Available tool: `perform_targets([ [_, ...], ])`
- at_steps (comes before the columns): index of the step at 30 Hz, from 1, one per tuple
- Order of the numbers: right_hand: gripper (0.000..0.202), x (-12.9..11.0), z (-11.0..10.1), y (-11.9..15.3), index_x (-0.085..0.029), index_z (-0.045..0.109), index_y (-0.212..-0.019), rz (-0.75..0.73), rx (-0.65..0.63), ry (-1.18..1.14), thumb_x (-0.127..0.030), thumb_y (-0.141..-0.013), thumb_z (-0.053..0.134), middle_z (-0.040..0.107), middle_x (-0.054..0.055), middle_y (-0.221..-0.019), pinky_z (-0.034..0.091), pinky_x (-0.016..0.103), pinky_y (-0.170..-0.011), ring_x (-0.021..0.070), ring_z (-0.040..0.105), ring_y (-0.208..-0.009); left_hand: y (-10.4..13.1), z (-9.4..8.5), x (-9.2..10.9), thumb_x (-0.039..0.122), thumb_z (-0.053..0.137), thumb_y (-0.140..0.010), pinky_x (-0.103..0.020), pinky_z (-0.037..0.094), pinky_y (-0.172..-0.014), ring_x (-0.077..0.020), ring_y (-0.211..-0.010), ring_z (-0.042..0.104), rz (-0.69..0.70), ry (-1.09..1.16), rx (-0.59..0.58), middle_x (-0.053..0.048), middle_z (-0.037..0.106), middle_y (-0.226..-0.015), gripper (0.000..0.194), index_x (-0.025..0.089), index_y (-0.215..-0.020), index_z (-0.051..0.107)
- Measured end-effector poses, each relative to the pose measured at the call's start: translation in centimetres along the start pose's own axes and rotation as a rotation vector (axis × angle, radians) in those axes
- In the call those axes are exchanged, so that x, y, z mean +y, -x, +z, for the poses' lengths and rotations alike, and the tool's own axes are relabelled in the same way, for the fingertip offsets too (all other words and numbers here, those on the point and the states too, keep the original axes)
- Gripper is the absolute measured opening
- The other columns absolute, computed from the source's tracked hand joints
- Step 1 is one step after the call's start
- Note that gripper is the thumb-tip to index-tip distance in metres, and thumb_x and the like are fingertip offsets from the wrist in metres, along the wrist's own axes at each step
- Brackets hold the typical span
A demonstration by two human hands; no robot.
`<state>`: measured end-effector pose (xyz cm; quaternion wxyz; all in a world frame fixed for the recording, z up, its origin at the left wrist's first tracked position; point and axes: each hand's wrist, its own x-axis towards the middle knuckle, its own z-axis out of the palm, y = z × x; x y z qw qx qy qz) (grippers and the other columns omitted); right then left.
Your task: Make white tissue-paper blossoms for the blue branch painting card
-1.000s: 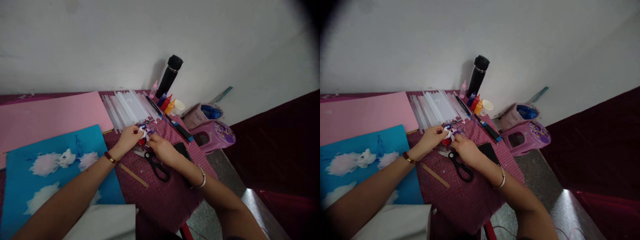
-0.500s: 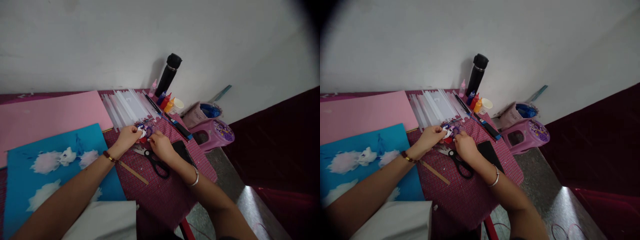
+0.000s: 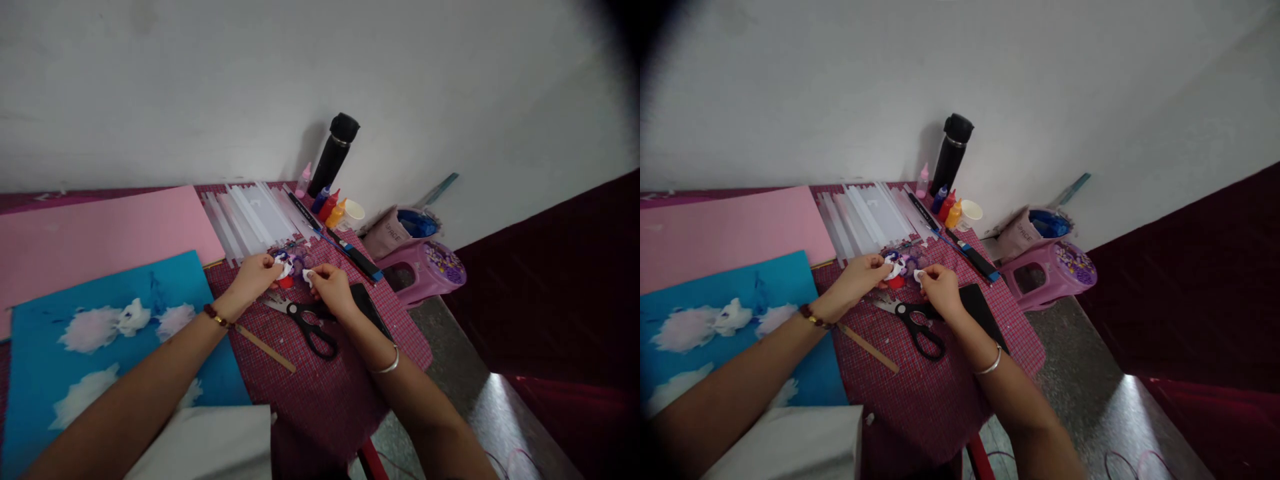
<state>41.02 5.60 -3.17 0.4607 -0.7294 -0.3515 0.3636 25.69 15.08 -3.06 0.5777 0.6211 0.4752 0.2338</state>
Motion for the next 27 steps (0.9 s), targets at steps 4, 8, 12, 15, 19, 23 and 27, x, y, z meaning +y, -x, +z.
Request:
perform_targets([
  [4, 0.026, -0.5, -2.2, -0.5, -0.017, 0.059, -0.076, 0.012, 0.025, -0.093, -0.041, -0.069, 0.062, 0.051, -0.007, -0.046, 0.034, 0.018, -0.035, 0.0074, 0.043, -0.036, -0.1, -0.1, -0.2, 0.034, 0.060, -0.066, -0.020, 0.036, -0.042, -0.0116, -0.046, 0.054, 0.007, -0.005, -0.014, 0.001, 0.058, -0.056, 0.018, 0.016, -0.064, 0.057],
  [8, 0.029, -0.6, -4.2, -1.2, -0.017, 0.061, -0.082, -0.060, 0.014, -0.109, -0.043, -0.069, 0.064, 0.058, -0.004, -0.057, 0.038, 0.018, -0.041, 0.0089, 0.051, -0.046, -0.1, -0.1, -0.1, 0.035, 0.059, -0.065, -0.021, 0.037, -0.043, -0.0122, -0.046, 0.053, 0.009, -0.008, -0.028, 0.002, 0.057, -0.054, 0.019, 0.016, -0.063, 0.057],
  [12, 0.019, 0.1, -4.2, -1.6, -0.017, 0.064, -0.081, -0.221, -0.009, 0.028, -0.035, -0.074, 0.062, 0.066, 0.001, -0.073, 0.048, 0.025, -0.061, 0.0138, 0.060, -0.065, 0.1, -0.1, 0.2, 0.034, 0.057, -0.065, -0.021, 0.037, -0.043, -0.0120, -0.045, 0.052, 0.028, -0.020, -0.025, 0.003, 0.054, -0.051, 0.018, 0.017, -0.060, 0.054],
  [15, 0.012, 0.2, -3.5, -1.3, -0.018, 0.067, -0.085, -0.352, -0.031, 0.262, -0.024, -0.078, 0.058, 0.069, 0.004, -0.086, 0.047, 0.029, -0.078, 0.0164, 0.062, -0.081, 0.2, -0.1, 0.2, 0.035, 0.056, -0.066, -0.021, 0.031, -0.040, -0.0111, -0.042, 0.047, 0.039, -0.042, -0.010, 0.004, 0.051, -0.048, 0.019, 0.018, -0.057, 0.053],
  [19, 0.018, -0.4, -2.7, -0.4, -0.020, 0.067, -0.090, -0.494, -0.093, 0.678, -0.015, -0.081, 0.053, 0.069, 0.004, -0.091, 0.044, 0.029, -0.082, 0.0173, 0.061, -0.087, 0.1, 0.0, -0.2, 0.036, 0.057, -0.067, -0.021, 0.030, -0.042, -0.0113, -0.044, 0.047, 0.042, -0.061, 0.008, 0.003, 0.053, -0.049, 0.020, 0.017, -0.060, 0.055],
  [23, 0.016, -0.5, -2.2, -0.2, -0.020, 0.068, -0.089, -0.451, -0.114, 0.606, -0.017, -0.080, 0.055, 0.070, 0.003, -0.088, 0.044, 0.028, -0.076, 0.0168, 0.062, -0.080, -0.1, 0.0, -0.7, 0.037, 0.056, -0.069, -0.021, 0.028, -0.042, -0.0117, -0.046, 0.047, 0.037, -0.074, 0.021, 0.003, 0.053, -0.050, 0.021, 0.017, -0.062, 0.056],
  [27, 0.010, 0.2, -2.2, -1.3, -0.017, 0.064, -0.075, -0.243, -0.127, 0.264, -0.026, -0.076, 0.059, 0.065, -0.001, -0.066, 0.042, 0.023, -0.056, 0.0125, 0.055, -0.056, 0.0, 0.0, -0.5, 0.037, 0.057, -0.068, -0.021, 0.028, -0.043, -0.0112, -0.046, 0.046, 0.035, -0.080, 0.004, 0.002, 0.053, -0.050, 0.021, 0.016, -0.061, 0.056],
])
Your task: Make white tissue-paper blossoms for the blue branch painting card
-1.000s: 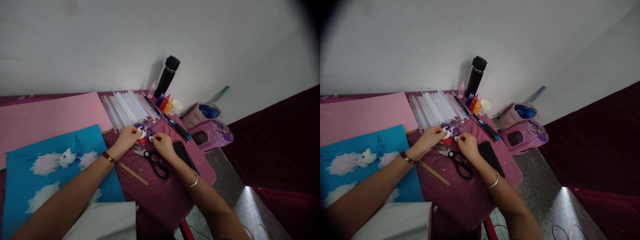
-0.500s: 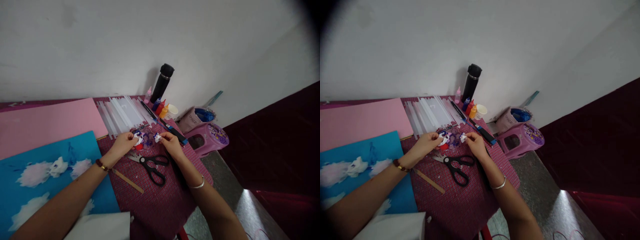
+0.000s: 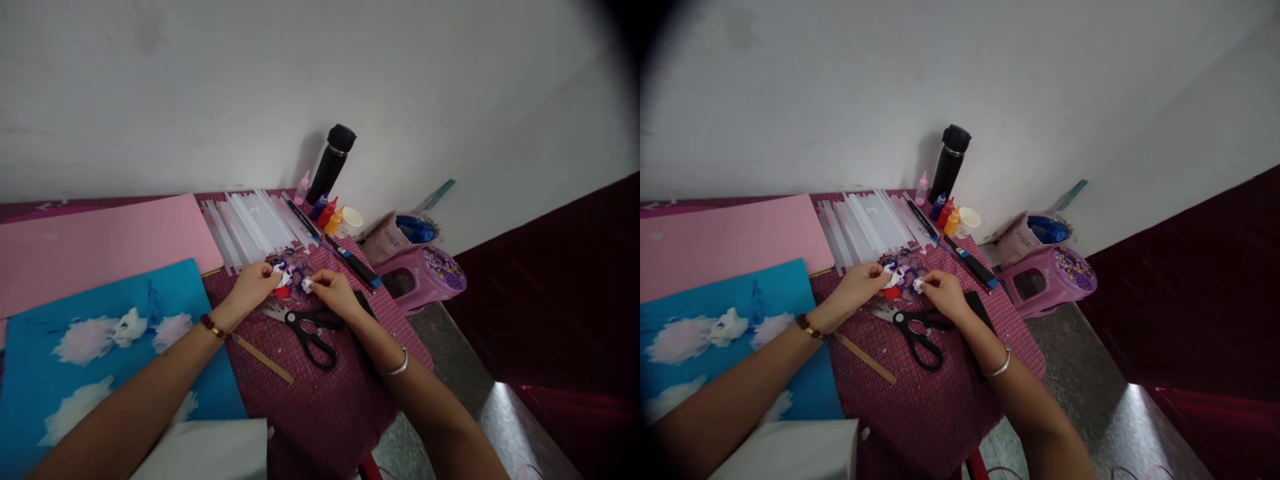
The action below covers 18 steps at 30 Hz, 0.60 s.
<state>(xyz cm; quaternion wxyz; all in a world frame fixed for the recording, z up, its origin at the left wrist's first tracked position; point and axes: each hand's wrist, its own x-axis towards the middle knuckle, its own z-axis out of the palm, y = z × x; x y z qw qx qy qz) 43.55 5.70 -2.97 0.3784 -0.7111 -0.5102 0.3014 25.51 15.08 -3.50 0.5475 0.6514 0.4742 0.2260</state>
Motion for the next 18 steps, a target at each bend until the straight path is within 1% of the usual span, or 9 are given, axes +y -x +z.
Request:
perform_targets([
  [2, 0.012, 0.4, -0.1, -0.6, -0.017, 0.061, -0.074, 0.017, 0.010, -0.062, -0.028, -0.076, 0.058, 0.062, -0.002, -0.062, 0.041, 0.022, -0.051, 0.0110, 0.051, -0.051, 0.1, -0.1, 0.3, 0.036, 0.057, -0.068, -0.021, 0.029, -0.044, -0.0113, -0.046, 0.046, 0.000, 0.002, -0.013, 0.002, 0.053, -0.050, 0.021, 0.016, -0.061, 0.056],
  [3, 0.012, 0.4, -0.2, -0.8, -0.017, 0.061, -0.076, 0.006, 0.021, -0.066, -0.028, -0.076, 0.057, 0.062, -0.002, -0.063, 0.041, 0.022, -0.052, 0.0108, 0.052, -0.051, 0.1, -0.1, 0.4, 0.035, 0.057, -0.068, -0.021, 0.030, -0.044, -0.0113, -0.046, 0.047, 0.001, 0.004, -0.019, 0.002, 0.053, -0.050, 0.020, 0.016, -0.062, 0.056],
  [7, 0.009, 0.0, 0.0, -1.7, -0.018, 0.062, -0.077, -0.050, 0.026, -0.071, -0.026, -0.075, 0.058, 0.064, 0.000, -0.071, 0.043, 0.023, -0.060, 0.0123, 0.056, -0.062, 0.2, -0.2, 0.8, 0.035, 0.056, -0.067, -0.021, 0.032, -0.045, -0.0113, -0.047, 0.047, 0.007, 0.023, -0.044, 0.002, 0.053, -0.052, 0.020, 0.015, -0.064, 0.057],
  [11, 0.006, -0.8, 0.7, -2.5, -0.019, 0.064, -0.076, -0.161, 0.009, 0.130, -0.019, -0.075, 0.058, 0.064, 0.000, -0.075, 0.041, 0.026, -0.068, 0.0142, 0.056, -0.069, 0.2, -0.1, 0.8, 0.035, 0.056, -0.067, -0.022, 0.032, -0.046, -0.0112, -0.047, 0.046, 0.005, 0.024, -0.044, 0.003, 0.052, -0.052, 0.020, 0.016, -0.063, 0.056],
  [13, 0.006, -1.0, 1.0, -2.7, -0.019, 0.064, -0.074, -0.184, 0.016, 0.195, -0.017, -0.074, 0.059, 0.064, 0.001, -0.078, 0.040, 0.027, -0.072, 0.0152, 0.055, -0.074, 0.1, 0.0, 0.6, 0.035, 0.055, -0.067, -0.022, 0.030, -0.045, -0.0109, -0.047, 0.045, 0.003, 0.018, -0.029, 0.003, 0.051, -0.051, 0.019, 0.016, -0.062, 0.055],
  [15, 0.005, -0.9, 1.1, -2.7, -0.019, 0.063, -0.072, -0.155, 0.014, 0.177, -0.017, -0.073, 0.059, 0.063, 0.001, -0.077, 0.040, 0.027, -0.070, 0.0153, 0.055, -0.073, 0.1, 0.1, 0.5, 0.035, 0.054, -0.067, -0.022, 0.028, -0.045, -0.0105, -0.047, 0.043, 0.005, 0.008, 0.000, 0.004, 0.049, -0.051, 0.019, 0.016, -0.061, 0.054],
  [18, 0.005, -0.6, 1.4, -2.1, -0.018, 0.063, -0.073, -0.092, -0.014, 0.118, -0.020, -0.074, 0.058, 0.062, 0.000, -0.069, 0.039, 0.025, -0.061, 0.0135, 0.054, -0.063, 0.1, 0.2, 0.4, 0.033, 0.053, -0.067, -0.022, 0.026, -0.046, -0.0099, -0.047, 0.040, 0.013, -0.013, 0.042, 0.004, 0.047, -0.050, 0.018, 0.017, -0.058, 0.052],
])
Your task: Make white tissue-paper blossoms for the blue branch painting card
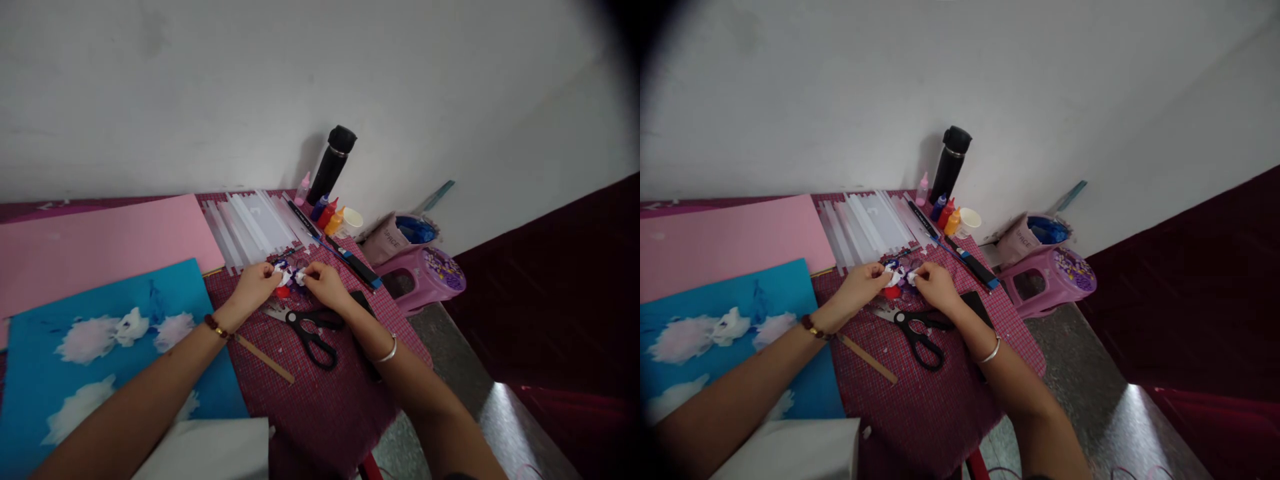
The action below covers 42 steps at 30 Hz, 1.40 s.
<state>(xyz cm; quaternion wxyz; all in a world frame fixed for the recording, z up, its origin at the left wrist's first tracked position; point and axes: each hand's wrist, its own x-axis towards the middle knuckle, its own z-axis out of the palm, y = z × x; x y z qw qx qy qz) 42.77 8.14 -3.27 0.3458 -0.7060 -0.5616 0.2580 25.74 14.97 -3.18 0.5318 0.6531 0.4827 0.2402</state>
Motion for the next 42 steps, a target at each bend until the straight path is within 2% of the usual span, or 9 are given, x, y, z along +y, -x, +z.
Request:
perform_targets([
  [3, 0.007, 0.1, 0.5, 0.8, -0.018, 0.064, -0.073, 0.057, -0.011, -0.080, -0.023, -0.073, 0.059, 0.062, -0.001, -0.066, 0.039, 0.023, -0.056, 0.0124, 0.053, -0.060, 0.0, 0.1, -0.1, 0.032, 0.053, -0.067, -0.022, 0.025, -0.045, -0.0099, -0.047, 0.039, 0.005, -0.018, 0.015, 0.004, 0.047, -0.050, 0.017, 0.017, -0.058, 0.052],
  [9, 0.009, -0.6, 1.6, 1.5, -0.018, 0.062, -0.069, 0.171, 0.065, -0.232, -0.027, -0.067, 0.061, 0.059, -0.002, -0.062, 0.035, 0.023, -0.053, 0.0118, 0.050, -0.057, 0.0, 0.2, -0.3, 0.033, 0.051, -0.069, -0.022, 0.024, -0.045, -0.0098, -0.045, 0.037, 0.006, -0.029, 0.028, 0.004, 0.046, -0.050, 0.018, 0.017, -0.060, 0.052],
  [18, 0.015, -0.8, -0.8, 2.6, -0.019, 0.058, -0.066, 0.301, 0.104, -0.450, -0.033, -0.062, 0.060, 0.052, -0.005, -0.054, 0.033, 0.023, -0.049, 0.0092, 0.043, -0.048, -0.2, -0.3, -0.2, 0.034, 0.053, -0.067, -0.021, 0.027, -0.046, -0.0111, -0.048, 0.044, 0.016, 0.015, -0.072, 0.003, 0.050, -0.050, 0.018, 0.017, -0.060, 0.053],
  [25, 0.012, -0.5, -2.0, 2.5, -0.018, 0.061, -0.065, 0.308, 0.006, -0.474, -0.028, -0.060, 0.064, 0.056, -0.005, -0.056, 0.035, 0.023, -0.051, 0.0084, 0.043, -0.049, -0.3, -0.2, -0.4, 0.035, 0.054, -0.067, -0.021, 0.028, -0.045, -0.0110, -0.048, 0.045, 0.012, 0.016, -0.093, 0.003, 0.051, -0.052, 0.019, 0.017, -0.062, 0.053],
  [29, 0.009, -0.2, -2.5, 1.8, -0.017, 0.061, -0.064, 0.286, 0.008, -0.437, -0.025, -0.060, 0.064, 0.057, -0.005, -0.057, 0.035, 0.023, -0.055, 0.0088, 0.045, -0.052, -0.3, -0.2, -0.4, 0.037, 0.054, -0.068, -0.021, 0.028, -0.045, -0.0112, -0.047, 0.045, 0.012, 0.016, -0.100, 0.003, 0.051, -0.051, 0.020, 0.017, -0.063, 0.054],
  [37, 0.008, -0.9, -1.5, 2.1, -0.017, 0.063, -0.063, 0.283, -0.084, -0.433, -0.023, -0.060, 0.066, 0.061, -0.004, -0.060, 0.038, 0.023, -0.060, 0.0098, 0.050, -0.057, -0.2, -0.3, -0.2, 0.036, 0.054, -0.067, -0.022, 0.025, -0.046, -0.0107, -0.047, 0.042, 0.007, -0.001, -0.070, 0.004, 0.049, -0.051, 0.021, 0.017, -0.060, 0.052],
  [42, 0.007, -0.9, -2.0, 1.8, -0.017, 0.062, -0.065, 0.324, -0.100, -0.505, -0.022, -0.060, 0.064, 0.059, -0.006, -0.056, 0.036, 0.021, -0.053, 0.0077, 0.046, -0.050, 0.0, -0.6, 0.2, 0.037, 0.052, -0.068, -0.022, 0.030, -0.047, -0.0115, -0.049, 0.044, 0.045, 0.005, -0.159, 0.003, 0.050, -0.054, 0.021, 0.017, -0.064, 0.054],
])
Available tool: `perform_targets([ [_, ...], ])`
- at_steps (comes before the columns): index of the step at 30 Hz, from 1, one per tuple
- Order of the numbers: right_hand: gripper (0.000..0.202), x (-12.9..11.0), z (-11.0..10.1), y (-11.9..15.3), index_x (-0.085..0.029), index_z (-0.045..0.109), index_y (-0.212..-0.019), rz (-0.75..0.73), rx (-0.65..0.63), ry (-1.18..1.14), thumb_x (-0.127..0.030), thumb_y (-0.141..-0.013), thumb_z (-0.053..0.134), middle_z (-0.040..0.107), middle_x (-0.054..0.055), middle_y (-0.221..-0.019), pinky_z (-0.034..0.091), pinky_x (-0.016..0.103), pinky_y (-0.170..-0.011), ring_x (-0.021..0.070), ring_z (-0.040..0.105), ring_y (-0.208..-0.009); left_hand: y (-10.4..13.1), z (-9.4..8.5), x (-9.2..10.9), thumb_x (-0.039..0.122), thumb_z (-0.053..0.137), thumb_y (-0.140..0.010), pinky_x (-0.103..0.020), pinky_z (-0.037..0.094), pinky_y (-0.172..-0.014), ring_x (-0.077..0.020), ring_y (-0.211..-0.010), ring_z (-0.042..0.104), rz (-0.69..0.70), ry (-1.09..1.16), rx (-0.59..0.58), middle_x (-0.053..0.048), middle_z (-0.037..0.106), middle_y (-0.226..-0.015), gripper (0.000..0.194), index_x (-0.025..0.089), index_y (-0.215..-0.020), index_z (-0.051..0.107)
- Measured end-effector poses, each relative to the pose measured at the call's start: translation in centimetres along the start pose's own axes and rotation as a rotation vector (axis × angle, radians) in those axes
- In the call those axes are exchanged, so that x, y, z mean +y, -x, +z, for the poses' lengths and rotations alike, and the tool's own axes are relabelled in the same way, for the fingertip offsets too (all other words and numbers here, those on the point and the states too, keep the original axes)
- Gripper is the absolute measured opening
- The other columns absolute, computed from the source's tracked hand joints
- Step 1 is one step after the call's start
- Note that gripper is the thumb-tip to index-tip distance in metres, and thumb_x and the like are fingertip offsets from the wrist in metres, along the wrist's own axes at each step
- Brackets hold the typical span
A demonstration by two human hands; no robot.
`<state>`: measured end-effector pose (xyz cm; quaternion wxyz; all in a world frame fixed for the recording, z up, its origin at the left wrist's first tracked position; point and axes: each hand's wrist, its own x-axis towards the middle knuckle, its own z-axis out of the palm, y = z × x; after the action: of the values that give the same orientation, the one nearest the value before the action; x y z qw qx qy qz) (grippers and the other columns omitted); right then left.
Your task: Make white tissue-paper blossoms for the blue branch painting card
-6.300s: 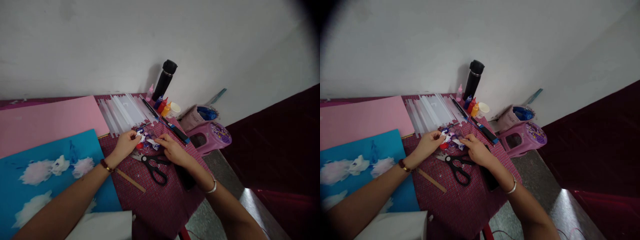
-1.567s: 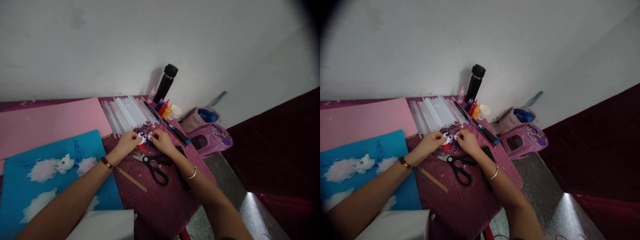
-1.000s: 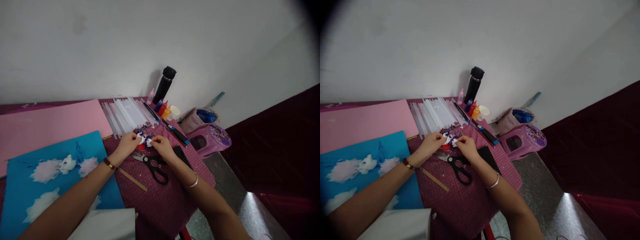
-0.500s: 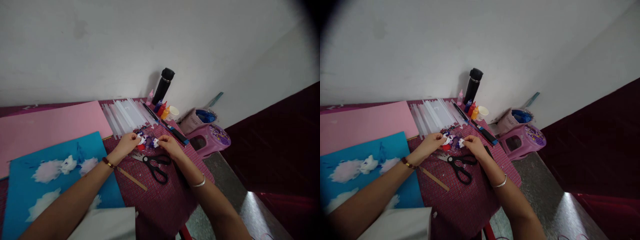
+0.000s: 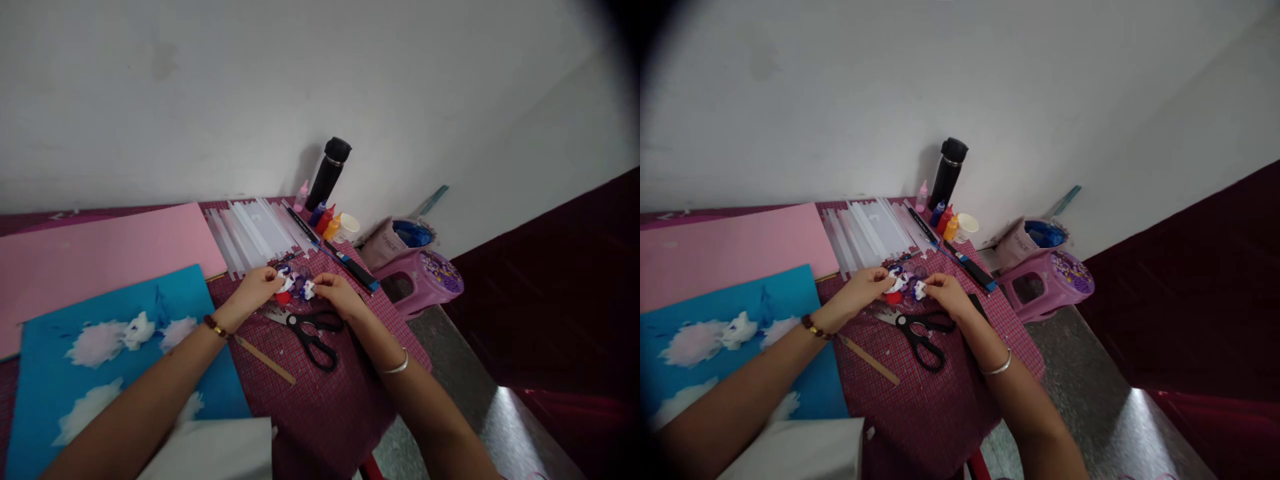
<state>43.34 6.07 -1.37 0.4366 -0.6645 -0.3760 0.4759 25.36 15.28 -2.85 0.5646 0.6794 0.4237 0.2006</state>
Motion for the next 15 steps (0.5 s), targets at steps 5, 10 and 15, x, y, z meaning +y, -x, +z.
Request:
perform_targets([
  [5, 0.007, 0.2, -0.2, -0.4, -0.017, 0.062, -0.064, 0.018, -0.001, -0.059, -0.021, -0.059, 0.065, 0.059, -0.005, -0.056, 0.035, 0.020, -0.051, 0.0070, 0.045, -0.049, 0.4, -1.1, 1.1, 0.038, 0.052, -0.071, -0.024, 0.035, -0.052, -0.0133, -0.055, 0.047, 0.100, -0.076, -0.094, 0.002, 0.051, -0.058, 0.024, 0.017, -0.059, 0.056],
  [10, 0.011, 0.4, -0.4, -0.7, -0.017, 0.062, -0.064, 0.033, -0.007, -0.127, -0.022, -0.056, 0.066, 0.059, -0.005, -0.056, 0.034, 0.019, -0.049, 0.0063, 0.046, -0.047, 0.1, -2.8, 1.6, 0.037, 0.056, -0.071, -0.028, 0.040, -0.082, -0.0212, -0.093, 0.054, 0.211, -0.183, -0.056, -0.005, 0.060, -0.091, 0.024, 0.018, -0.058, 0.062],
  [15, 0.015, -0.1, -1.2, -0.7, -0.016, 0.061, -0.062, 0.030, 0.000, -0.176, -0.025, -0.053, 0.068, 0.058, -0.004, -0.053, 0.030, 0.019, -0.045, 0.0073, 0.046, -0.045, -0.1, -3.9, 1.8, 0.040, 0.054, -0.072, -0.032, 0.038, -0.092, -0.0252, -0.107, 0.052, 0.258, -0.236, -0.013, -0.010, 0.056, -0.112, 0.027, 0.018, -0.063, 0.065],
])
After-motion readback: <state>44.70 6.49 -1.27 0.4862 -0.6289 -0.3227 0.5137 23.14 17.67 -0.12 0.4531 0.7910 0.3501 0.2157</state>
